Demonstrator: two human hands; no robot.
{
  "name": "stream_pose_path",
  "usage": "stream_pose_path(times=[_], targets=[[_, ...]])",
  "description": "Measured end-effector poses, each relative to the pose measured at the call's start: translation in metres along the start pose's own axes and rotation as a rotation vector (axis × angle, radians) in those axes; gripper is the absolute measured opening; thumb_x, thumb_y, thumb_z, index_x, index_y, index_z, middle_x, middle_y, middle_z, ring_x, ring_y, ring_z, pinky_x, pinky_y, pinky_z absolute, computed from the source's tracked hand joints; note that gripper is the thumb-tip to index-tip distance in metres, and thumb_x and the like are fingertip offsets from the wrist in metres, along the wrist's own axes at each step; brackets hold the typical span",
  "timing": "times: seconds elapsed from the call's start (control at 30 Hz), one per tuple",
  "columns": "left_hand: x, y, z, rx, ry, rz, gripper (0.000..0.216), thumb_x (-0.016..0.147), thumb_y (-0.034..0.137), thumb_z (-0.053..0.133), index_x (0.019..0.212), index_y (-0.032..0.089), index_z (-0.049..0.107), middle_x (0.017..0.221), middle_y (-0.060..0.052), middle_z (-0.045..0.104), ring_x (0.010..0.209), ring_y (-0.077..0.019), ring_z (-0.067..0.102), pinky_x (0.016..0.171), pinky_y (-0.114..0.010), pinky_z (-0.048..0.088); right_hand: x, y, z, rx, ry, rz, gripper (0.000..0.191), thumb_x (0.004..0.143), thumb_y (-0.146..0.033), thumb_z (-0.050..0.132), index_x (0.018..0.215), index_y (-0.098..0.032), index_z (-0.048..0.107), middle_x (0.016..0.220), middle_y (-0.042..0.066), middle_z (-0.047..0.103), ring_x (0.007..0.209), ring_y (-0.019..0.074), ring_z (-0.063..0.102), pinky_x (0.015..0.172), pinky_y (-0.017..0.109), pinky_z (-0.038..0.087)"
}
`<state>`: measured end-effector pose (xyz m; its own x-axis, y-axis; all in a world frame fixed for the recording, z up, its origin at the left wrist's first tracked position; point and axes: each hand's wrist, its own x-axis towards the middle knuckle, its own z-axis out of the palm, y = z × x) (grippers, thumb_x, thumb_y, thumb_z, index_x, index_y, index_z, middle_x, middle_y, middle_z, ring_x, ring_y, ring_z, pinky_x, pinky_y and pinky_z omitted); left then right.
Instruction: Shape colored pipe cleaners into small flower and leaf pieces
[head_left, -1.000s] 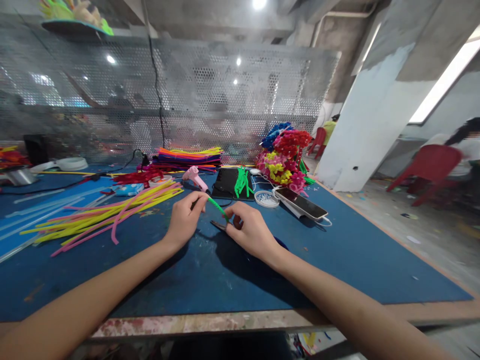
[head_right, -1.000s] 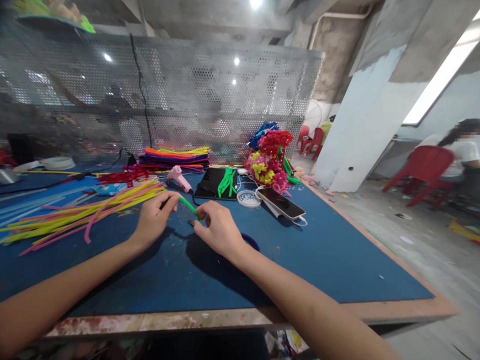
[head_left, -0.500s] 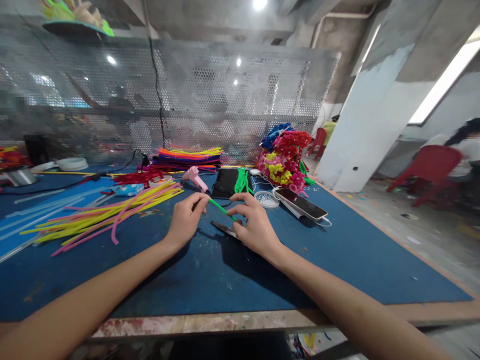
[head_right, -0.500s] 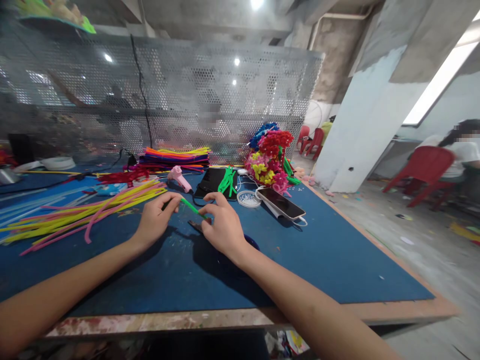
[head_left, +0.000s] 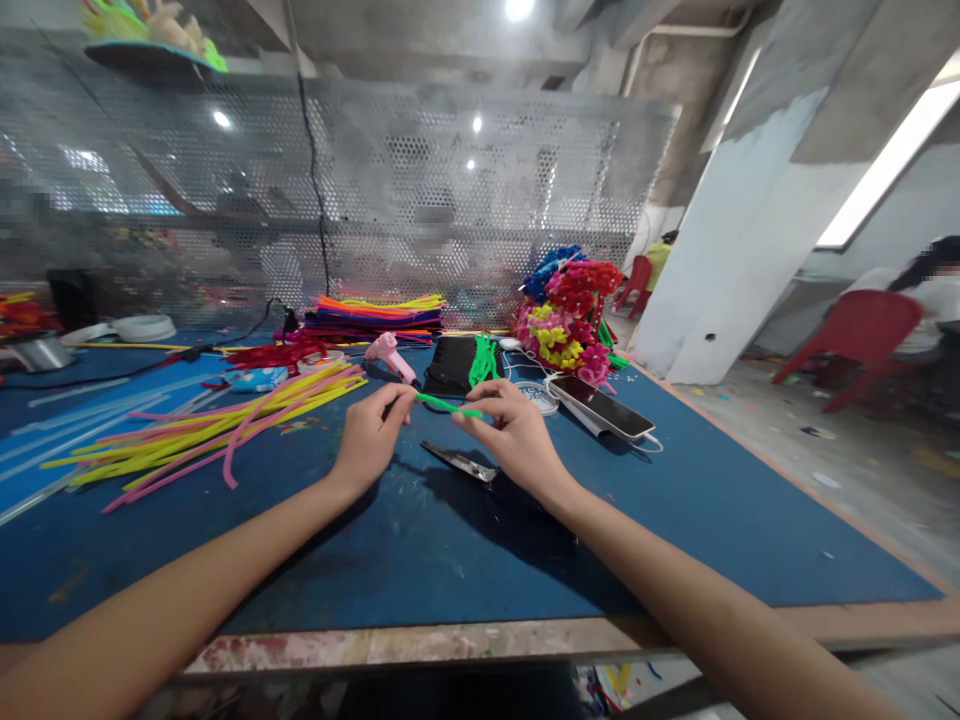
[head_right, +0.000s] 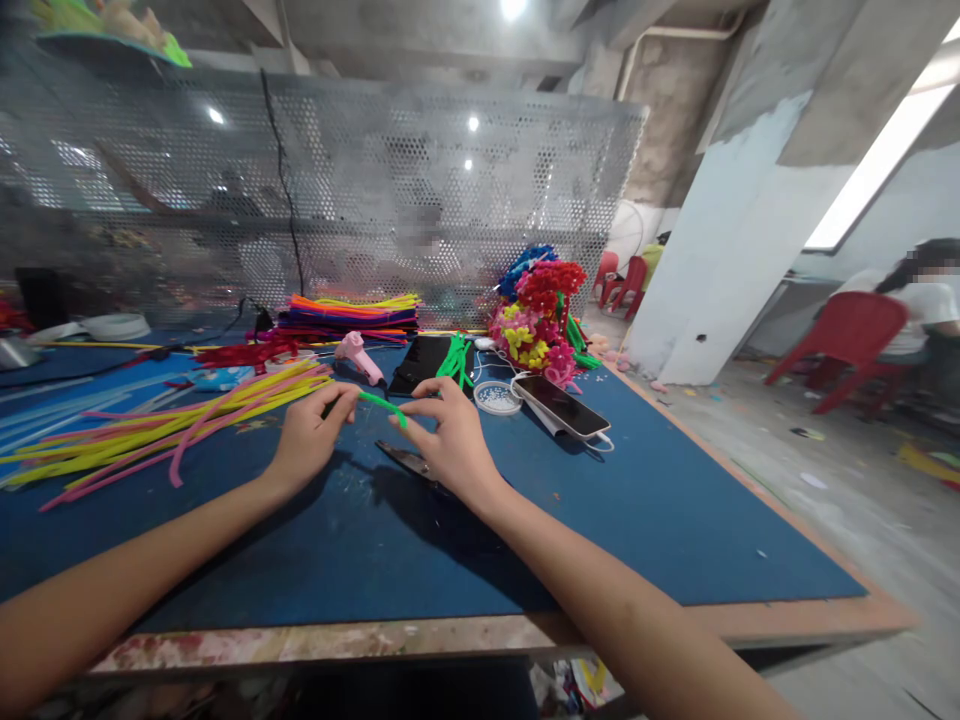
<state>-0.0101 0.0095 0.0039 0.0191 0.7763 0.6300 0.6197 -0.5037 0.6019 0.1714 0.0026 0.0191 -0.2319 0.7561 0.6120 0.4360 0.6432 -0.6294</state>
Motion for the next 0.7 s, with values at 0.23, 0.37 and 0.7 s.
stream_pose_path(times=[0.23,0.37,0.7], targets=[[-0.005,0.002,-0.002,0.185,-0.019,0.279,0.023,0.087,0.029,0.039,0.09,0.018,0.059,0.08,-0.002,0.064,0.072,-0.0131,0.057,0.066,-0.022,0.04,0.008,0.008,-0.005,0.42,-0.161,0.628,0.036,0.07,-0.048,0.058,0.061,-0.014,0.062,0.054,-0.001,0.048,0.043,0.0055,0.027,0.039,0.021,0.019],[-0.006,0.009,-0.007,0.442,-0.062,0.433,0.024,0.088,0.028,0.038,0.095,0.02,0.06,0.091,-0.006,0.063,0.084,-0.0172,0.055,0.071,-0.027,0.04,0.005,0.009,-0.002,0.156,-0.093,0.259,0.028,0.072,-0.038,0.061,0.055,-0.015,0.06,0.061,0.001,0.053,0.056,0.0094,0.044,0.051,0.023,0.032],[-0.009,0.005,0.004,0.425,-0.311,0.46,0.028,0.09,0.031,0.032,0.091,0.019,0.058,0.079,-0.003,0.057,0.076,-0.0146,0.056,0.064,-0.024,0.04,0.001,0.016,0.01,0.089,-0.166,0.242,0.026,0.075,-0.038,0.055,0.06,-0.017,0.05,0.057,-0.003,0.048,0.049,0.0093,0.046,0.047,0.022,0.036]])
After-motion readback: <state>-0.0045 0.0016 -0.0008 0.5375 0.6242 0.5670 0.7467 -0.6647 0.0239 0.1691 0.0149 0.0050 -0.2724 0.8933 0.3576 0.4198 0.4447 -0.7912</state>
